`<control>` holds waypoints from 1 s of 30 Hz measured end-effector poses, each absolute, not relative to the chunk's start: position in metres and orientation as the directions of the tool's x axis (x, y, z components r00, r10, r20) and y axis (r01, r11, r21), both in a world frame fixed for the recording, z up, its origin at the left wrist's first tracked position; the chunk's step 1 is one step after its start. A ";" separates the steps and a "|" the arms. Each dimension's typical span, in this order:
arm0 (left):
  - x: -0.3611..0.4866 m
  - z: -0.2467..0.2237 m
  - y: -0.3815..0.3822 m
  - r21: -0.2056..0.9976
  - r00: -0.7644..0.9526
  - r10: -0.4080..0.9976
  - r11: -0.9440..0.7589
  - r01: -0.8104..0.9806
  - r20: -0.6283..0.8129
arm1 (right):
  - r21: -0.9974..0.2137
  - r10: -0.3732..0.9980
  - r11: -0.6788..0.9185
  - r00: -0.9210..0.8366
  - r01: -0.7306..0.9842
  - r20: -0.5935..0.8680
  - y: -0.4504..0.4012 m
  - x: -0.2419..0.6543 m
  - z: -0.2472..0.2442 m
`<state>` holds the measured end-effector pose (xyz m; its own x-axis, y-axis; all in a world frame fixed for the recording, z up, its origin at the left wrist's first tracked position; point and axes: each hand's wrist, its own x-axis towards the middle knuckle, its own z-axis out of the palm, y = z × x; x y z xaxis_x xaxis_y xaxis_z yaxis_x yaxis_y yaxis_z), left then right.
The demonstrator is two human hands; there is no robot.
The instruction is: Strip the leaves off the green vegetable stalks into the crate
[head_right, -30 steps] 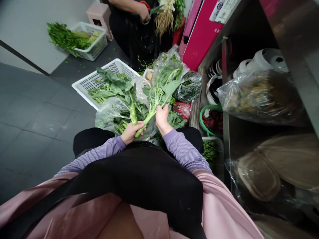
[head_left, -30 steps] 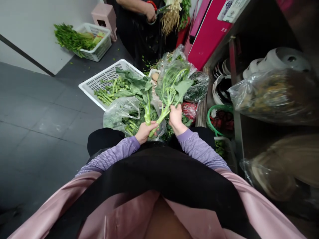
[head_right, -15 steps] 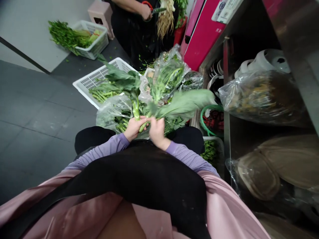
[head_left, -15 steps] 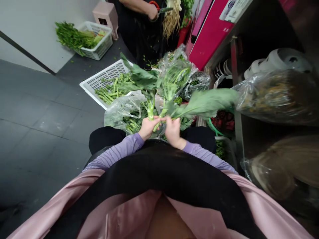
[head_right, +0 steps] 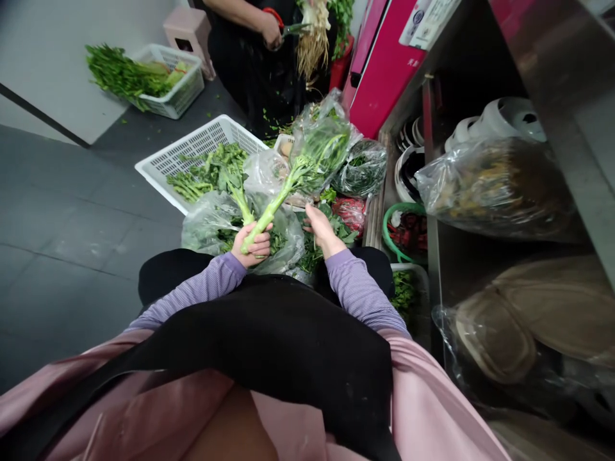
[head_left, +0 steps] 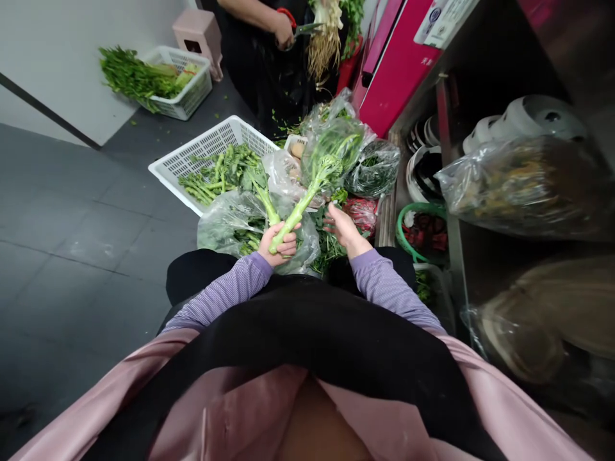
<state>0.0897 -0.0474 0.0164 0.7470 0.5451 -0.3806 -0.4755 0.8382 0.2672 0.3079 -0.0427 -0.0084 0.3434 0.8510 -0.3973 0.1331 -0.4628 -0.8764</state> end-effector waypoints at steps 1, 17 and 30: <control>0.090 0.014 -0.051 0.260 0.756 0.542 0.840 -0.477 -0.366 | -0.924 0.892 -0.374 0.241 -0.079 -0.382 -0.039 0.300 0.001; 0.092 0.016 -0.064 0.720 0.627 0.735 0.579 -0.383 -0.257 | -0.601 0.816 0.082 0.400 -0.795 -0.418 -0.041 0.257 0.055; 0.091 0.037 -0.054 0.513 0.630 0.700 0.697 -0.501 -0.335 | -0.777 0.895 -0.035 0.326 -0.629 -0.304 -0.087 0.230 0.041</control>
